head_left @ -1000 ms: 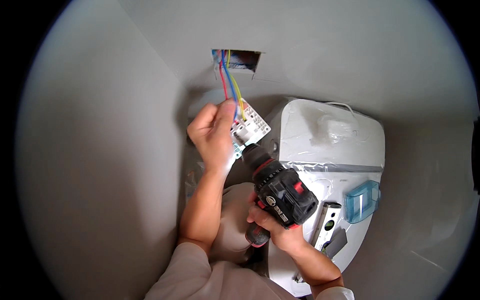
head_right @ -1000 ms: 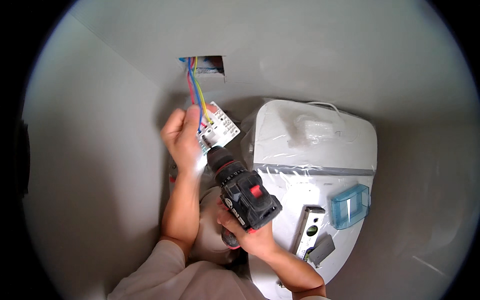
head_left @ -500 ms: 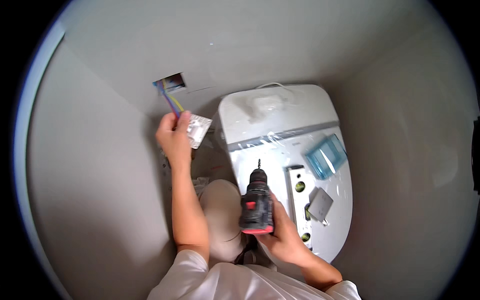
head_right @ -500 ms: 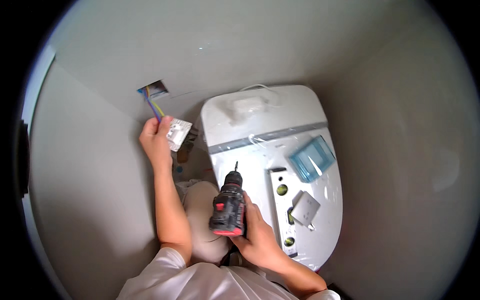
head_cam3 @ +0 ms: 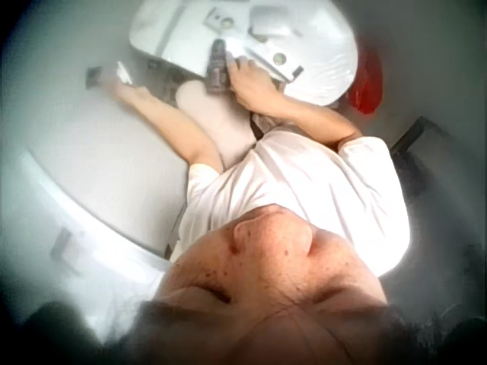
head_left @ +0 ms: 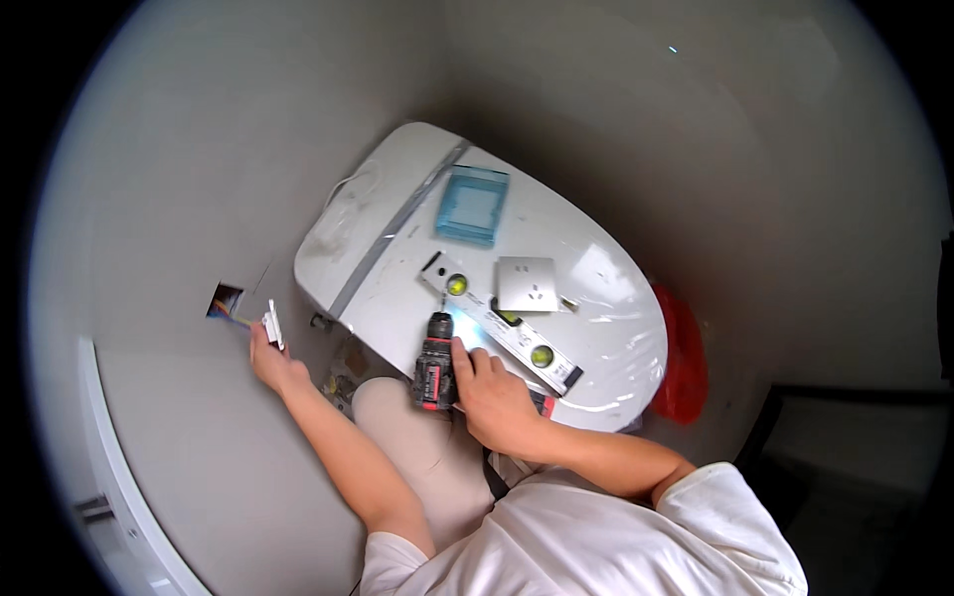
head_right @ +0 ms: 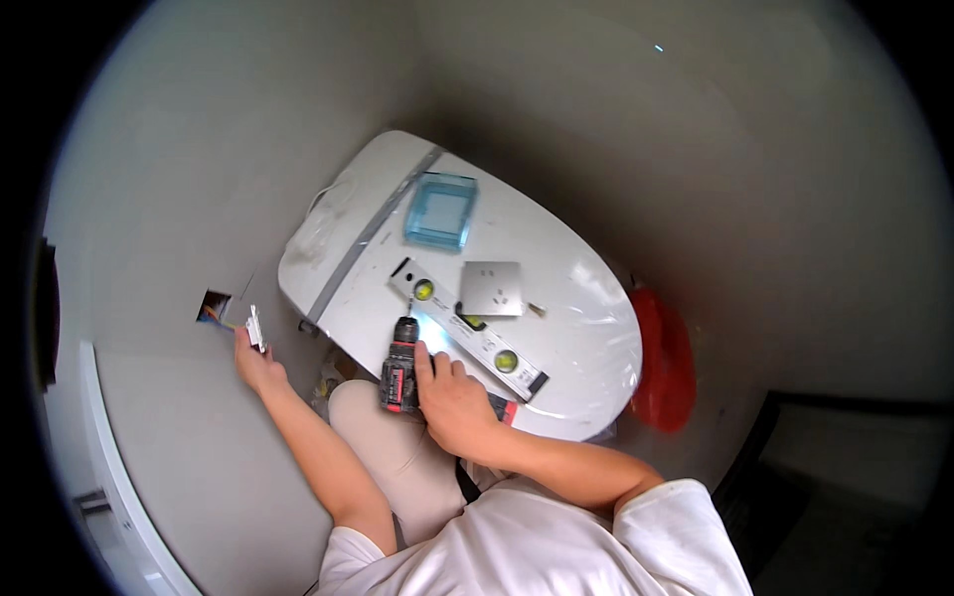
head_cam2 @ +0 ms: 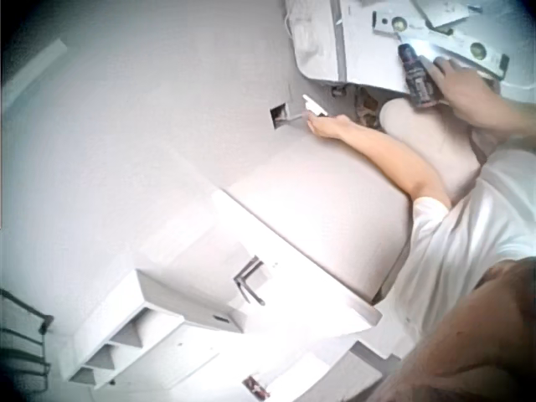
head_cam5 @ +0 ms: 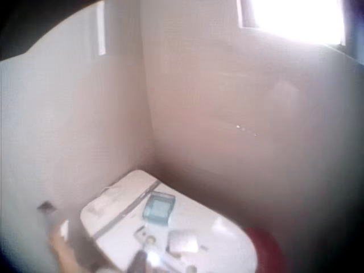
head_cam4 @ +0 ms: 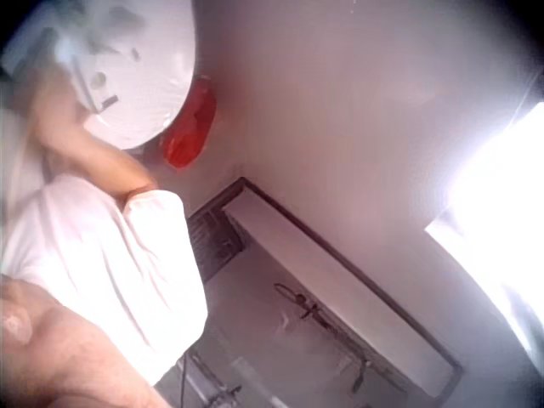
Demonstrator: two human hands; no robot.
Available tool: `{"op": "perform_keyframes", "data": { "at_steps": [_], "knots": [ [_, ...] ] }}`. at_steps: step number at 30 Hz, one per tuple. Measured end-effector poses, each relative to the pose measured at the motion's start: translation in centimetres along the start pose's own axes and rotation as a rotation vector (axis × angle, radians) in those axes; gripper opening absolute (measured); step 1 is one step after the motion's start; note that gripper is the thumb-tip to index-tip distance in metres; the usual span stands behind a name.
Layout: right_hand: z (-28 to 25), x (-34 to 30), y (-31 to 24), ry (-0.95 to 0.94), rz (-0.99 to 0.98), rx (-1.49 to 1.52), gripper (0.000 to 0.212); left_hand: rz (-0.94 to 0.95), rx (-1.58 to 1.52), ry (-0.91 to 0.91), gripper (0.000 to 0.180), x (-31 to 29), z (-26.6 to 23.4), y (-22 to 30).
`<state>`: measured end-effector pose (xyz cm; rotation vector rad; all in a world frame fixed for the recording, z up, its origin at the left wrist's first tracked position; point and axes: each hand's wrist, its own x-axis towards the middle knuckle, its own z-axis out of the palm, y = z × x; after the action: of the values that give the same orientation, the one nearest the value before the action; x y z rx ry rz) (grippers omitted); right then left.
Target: The person installs a white electrical outlet by connecting colored wires to its terminals using a cordless drill. They then search through a red plastic bag for additional items.
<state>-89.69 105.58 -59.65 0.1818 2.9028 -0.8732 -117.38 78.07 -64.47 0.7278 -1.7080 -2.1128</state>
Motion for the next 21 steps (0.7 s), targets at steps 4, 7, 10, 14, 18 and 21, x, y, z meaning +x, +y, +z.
{"op": "perform_keyframes", "data": {
  "at_steps": [4, 7, 10, 14, 18, 21],
  "knots": [
    [1.5, -0.6, 0.1, 0.179, -0.034, -0.154, 0.086, 0.012, 0.105, -0.001, 0.046, -2.9, -1.0, 0.4],
    [2.7, -1.1, 0.6, 0.203, 0.026, -0.213, 0.084, 0.086, 0.248, -0.061, 0.048, -7.0, -0.1, 0.8],
    [-0.7, -4.1, 1.4, 0.367, -0.167, -0.078, 0.065, 0.249, 0.308, -0.147, 0.044, -11.3, -1.1, 2.4],
    [-6.3, -10.5, 8.8, 0.619, 0.147, 0.606, 0.019, 0.395, 0.328, -0.175, 0.026, -17.7, -0.7, 4.2],
    [-5.8, -15.8, 26.6, 1.01, 0.638, 0.467, 0.023, 0.611, 0.357, -0.223, 0.021, -23.3, -1.1, 5.3],
    [0.9, -22.2, 38.9, 0.713, 0.926, 0.568, 0.034, 0.671, 0.398, -0.369, 0.021, -27.5, -1.7, 4.4]
  ]
}}
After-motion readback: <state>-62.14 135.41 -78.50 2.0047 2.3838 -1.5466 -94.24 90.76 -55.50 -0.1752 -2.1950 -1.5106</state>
